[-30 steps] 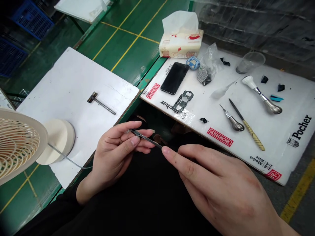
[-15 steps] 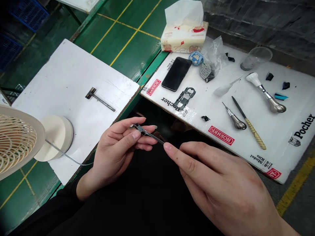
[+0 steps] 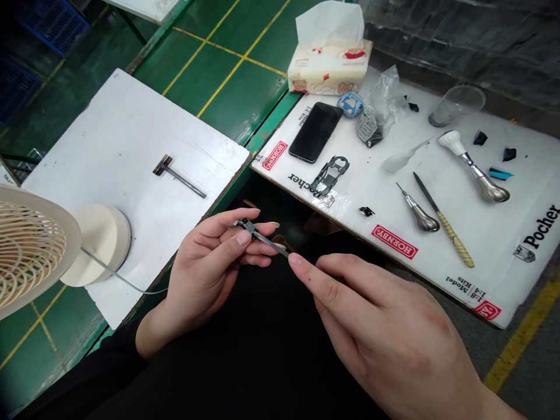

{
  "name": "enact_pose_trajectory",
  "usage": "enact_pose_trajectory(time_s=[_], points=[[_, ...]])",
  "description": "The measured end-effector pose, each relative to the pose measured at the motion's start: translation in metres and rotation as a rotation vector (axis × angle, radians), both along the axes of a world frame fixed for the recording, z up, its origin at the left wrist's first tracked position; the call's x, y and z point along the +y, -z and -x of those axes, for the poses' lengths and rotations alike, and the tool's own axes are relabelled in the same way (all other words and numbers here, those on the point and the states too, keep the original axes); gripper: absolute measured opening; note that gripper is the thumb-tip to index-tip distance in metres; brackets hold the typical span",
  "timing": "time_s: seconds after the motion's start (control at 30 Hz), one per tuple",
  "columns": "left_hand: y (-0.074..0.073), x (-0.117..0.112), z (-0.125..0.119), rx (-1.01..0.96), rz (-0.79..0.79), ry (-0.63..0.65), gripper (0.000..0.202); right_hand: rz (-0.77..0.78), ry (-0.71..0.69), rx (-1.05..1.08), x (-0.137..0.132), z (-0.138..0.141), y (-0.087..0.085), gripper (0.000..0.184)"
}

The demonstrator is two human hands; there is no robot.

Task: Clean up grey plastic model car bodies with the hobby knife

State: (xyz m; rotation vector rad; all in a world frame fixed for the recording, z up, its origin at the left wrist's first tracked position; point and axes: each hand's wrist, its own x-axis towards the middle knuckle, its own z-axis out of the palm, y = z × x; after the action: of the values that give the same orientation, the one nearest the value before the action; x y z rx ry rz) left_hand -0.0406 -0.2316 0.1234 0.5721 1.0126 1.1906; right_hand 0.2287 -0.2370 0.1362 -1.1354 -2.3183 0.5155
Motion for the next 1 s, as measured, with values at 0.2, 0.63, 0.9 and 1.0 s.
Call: enact_pose_trajectory(time_s=[0.2, 0.63, 0.9, 1.0], points=[[-0.001, -0.002, -0.001, 0.033, -0.009, -0.022, 0.029, 0.002, -0.026, -0.008, -0.001, 0.003, 0.001, 0.055], [0.001, -0.005, 0.0, 0.003, -0.037, 0.02, 0.029, -0.051, 0.009, 0.014, -0.013, 0.011, -0.001, 0.045], [0.004, -0.006, 0.006, -0.036, -0.112, 0.124, 0.022, -0.085, 0.064, 0.064, -0.034, 0.018, 0.003, 0.048], [0.005, -0.008, 0.008, 0.008, -0.205, 0.104, 0.023, -0.094, 0.07, 0.082, -0.039, 0.015, 0.0, 0.052]])
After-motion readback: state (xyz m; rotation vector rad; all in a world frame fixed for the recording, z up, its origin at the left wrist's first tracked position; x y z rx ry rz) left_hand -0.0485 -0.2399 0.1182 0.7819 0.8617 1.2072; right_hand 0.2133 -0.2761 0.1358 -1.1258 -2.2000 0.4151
